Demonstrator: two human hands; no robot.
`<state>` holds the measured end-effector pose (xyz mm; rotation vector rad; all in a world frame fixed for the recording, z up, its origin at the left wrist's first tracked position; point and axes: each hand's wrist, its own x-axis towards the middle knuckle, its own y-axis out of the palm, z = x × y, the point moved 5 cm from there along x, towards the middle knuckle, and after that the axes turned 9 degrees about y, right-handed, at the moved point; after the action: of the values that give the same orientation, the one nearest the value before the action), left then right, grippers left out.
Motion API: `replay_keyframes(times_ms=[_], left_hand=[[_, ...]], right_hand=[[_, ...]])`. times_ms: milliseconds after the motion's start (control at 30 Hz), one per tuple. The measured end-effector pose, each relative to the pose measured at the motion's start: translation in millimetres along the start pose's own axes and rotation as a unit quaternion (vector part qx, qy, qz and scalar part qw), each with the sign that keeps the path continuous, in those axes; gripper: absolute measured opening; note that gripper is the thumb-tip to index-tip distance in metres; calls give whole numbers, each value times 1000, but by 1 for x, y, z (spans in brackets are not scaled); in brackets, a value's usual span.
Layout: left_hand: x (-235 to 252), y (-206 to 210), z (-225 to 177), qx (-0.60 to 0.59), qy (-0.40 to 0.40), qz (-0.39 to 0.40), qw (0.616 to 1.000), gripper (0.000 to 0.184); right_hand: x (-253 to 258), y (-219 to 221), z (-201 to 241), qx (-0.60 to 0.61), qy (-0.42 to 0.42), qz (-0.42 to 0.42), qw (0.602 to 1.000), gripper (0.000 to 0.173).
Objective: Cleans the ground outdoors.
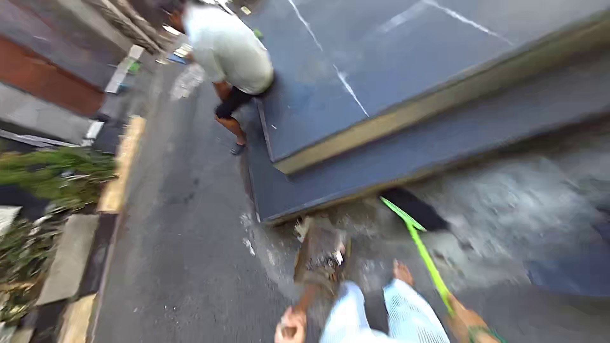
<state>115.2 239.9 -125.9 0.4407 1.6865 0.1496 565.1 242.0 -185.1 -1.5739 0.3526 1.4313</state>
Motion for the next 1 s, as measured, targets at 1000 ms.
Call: replay_keyframes(times_ms=[1000], left_hand=[[34, -53, -136, 140, 0, -50, 989, 37]], right_hand=[[-160, 103, -77, 151, 177, 38, 972, 80]])
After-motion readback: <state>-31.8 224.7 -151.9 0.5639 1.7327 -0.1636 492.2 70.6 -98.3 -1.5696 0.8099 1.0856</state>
